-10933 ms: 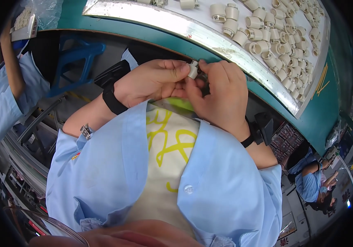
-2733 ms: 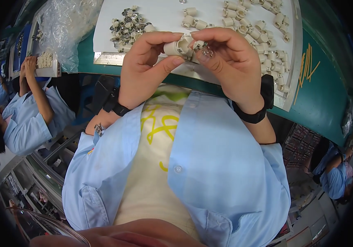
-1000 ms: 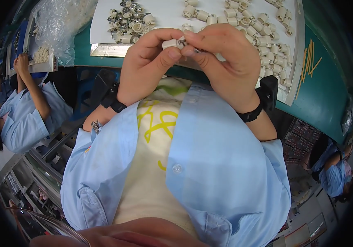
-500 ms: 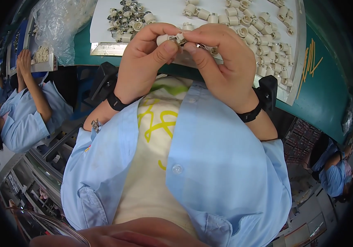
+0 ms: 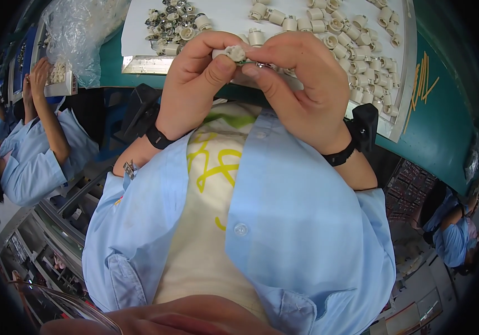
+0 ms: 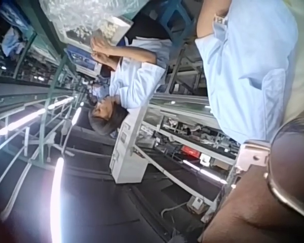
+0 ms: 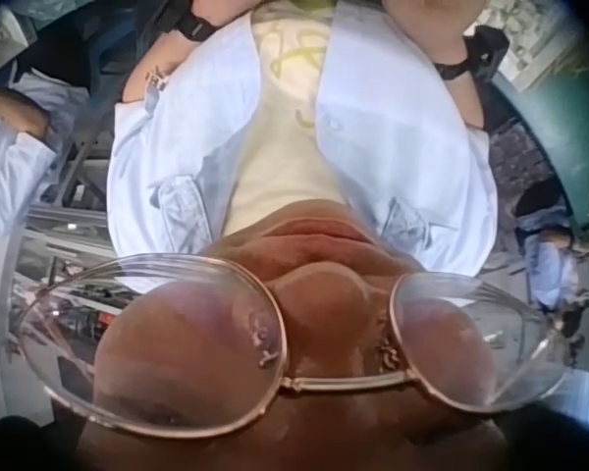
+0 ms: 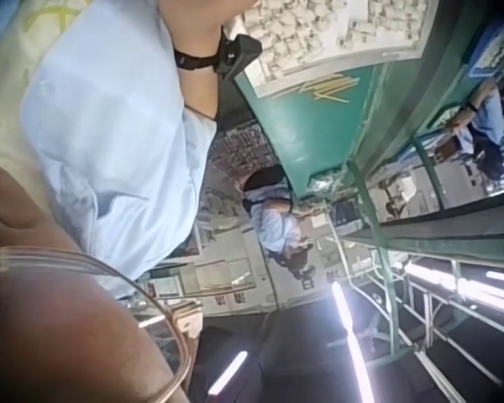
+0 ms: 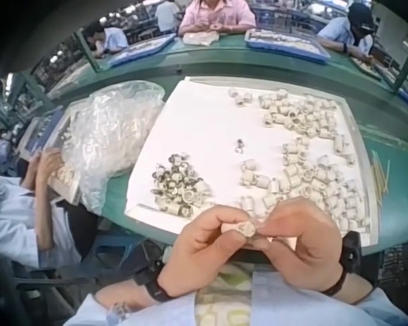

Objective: Assembling small electronic components by inserting metal pins into plastic housings.

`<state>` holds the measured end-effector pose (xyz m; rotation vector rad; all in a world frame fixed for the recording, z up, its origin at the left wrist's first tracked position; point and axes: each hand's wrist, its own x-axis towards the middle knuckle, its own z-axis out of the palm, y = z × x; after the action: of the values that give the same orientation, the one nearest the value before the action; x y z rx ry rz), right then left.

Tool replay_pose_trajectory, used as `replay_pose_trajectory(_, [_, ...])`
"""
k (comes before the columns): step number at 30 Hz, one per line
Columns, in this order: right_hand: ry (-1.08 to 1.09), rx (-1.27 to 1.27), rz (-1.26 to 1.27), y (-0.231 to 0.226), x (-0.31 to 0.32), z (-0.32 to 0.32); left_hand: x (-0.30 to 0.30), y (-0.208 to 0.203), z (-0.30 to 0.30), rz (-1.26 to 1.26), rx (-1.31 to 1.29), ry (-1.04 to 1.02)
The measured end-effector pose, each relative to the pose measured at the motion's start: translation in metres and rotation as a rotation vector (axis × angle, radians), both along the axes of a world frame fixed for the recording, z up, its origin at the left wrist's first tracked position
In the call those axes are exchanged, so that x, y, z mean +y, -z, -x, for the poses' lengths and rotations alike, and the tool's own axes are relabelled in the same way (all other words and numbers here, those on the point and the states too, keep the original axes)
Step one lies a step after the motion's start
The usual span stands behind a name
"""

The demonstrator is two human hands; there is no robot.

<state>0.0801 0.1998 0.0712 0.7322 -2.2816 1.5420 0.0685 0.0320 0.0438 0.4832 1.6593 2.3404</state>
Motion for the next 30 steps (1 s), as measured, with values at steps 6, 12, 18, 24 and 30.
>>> replay_pose_trajectory(6, [-0.012,0.067,-0.099,-0.0036,0.0034,0.0012,-0.0010,-0.0040,-0.0017,0.082,-0.001,0.011])
replay_pose_trajectory(12, [0.015,0.134,-0.066,-0.0035,0.0015,0.0057,-0.0021,-0.0068,-0.0026,-0.057,-0.175,0.099])
replay_pose_trajectory(18, [0.010,0.121,-0.042,-0.0021,-0.0006,0.0039,-0.0024,-0.0023,-0.0035,-0.083,-0.185,0.125])
replay_pose_trajectory(24, [0.023,0.168,-0.143,0.0000,0.0006,-0.0011,0.0011,-0.0059,-0.0043,-0.131,-0.246,0.015])
replay_pose_trajectory(30, [0.075,0.253,-0.099,0.0028,-0.0029,0.0039,-0.0030,-0.0056,-0.0044,0.082,-0.077,-0.067])
